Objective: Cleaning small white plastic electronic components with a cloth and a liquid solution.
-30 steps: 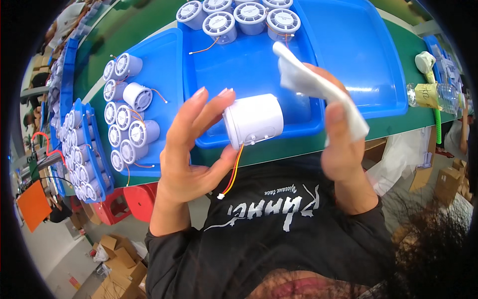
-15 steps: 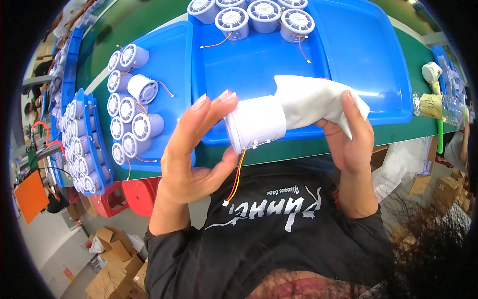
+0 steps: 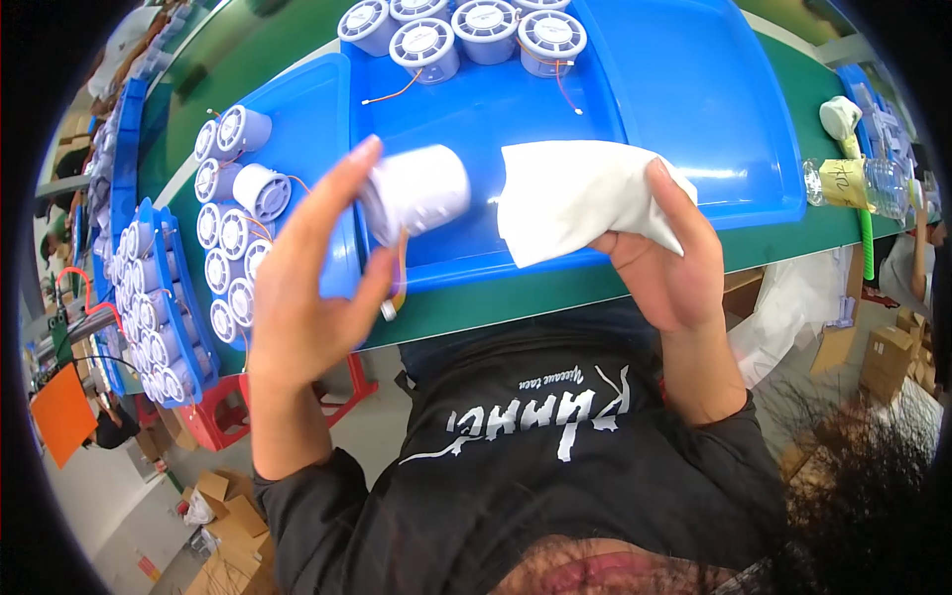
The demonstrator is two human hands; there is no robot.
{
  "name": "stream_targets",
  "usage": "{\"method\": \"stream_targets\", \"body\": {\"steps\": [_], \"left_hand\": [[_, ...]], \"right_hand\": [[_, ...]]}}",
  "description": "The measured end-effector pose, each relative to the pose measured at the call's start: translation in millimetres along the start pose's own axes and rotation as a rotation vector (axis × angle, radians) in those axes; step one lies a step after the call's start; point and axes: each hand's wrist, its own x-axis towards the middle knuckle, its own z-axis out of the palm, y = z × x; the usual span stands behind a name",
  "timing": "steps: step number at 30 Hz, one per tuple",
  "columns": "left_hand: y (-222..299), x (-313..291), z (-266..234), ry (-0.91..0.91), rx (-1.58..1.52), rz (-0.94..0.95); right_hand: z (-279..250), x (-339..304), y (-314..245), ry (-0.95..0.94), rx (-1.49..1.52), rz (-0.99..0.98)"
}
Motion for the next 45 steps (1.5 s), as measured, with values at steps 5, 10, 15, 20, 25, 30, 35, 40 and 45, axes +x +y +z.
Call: {"method": "stream_targets", "body": {"steps": [5,10,15,20,25,30,35,40,45], "left_hand": [[-20.4,41.2,-16.5,-0.041,0.137,-0.047],[-63.1,76.2,-12.8,-0.235,0.437,0.006],[-73.2,85.3,1.0,-0.193,0.538,-0.009],[-68.1,56.0,-37.4,-0.064,0.650,-0.099],[-77.4,26.0,-65.7,-0.238,0.835,-0.458],[-63.6,15.5,-65.9,-0.304,0.766,-0.562],[-77.8,7.2,-60.3,-0.306,0.765,-0.528],[-48.6,14.6,-60.7,-0.157,0.437,-0.429],[-8.1,4.8,-36.3,-0.084,-0.416,-0.272]], "right_hand": [[0.6,-0.8,2.6,-0.016,0.003,0.025],[6.2,-3.8,10.6,0.014,0.028,0.022],[-2.8,-16.2,12.0,0.053,-0.054,0.002],[-15.2,-20.0,8.7,0.045,-0.059,0.007],[-14.9,-11.5,9.7,0.016,-0.065,0.059],[-2.9,-5.6,13.8,-0.022,-0.121,0.070],[-1.3,-9.1,14.2,-0.029,-0.175,0.070],[-6.4,-16.1,10.7,-0.017,-0.200,0.067],[5.5,-9.2,9.9,0.021,-0.450,-0.118]]}}
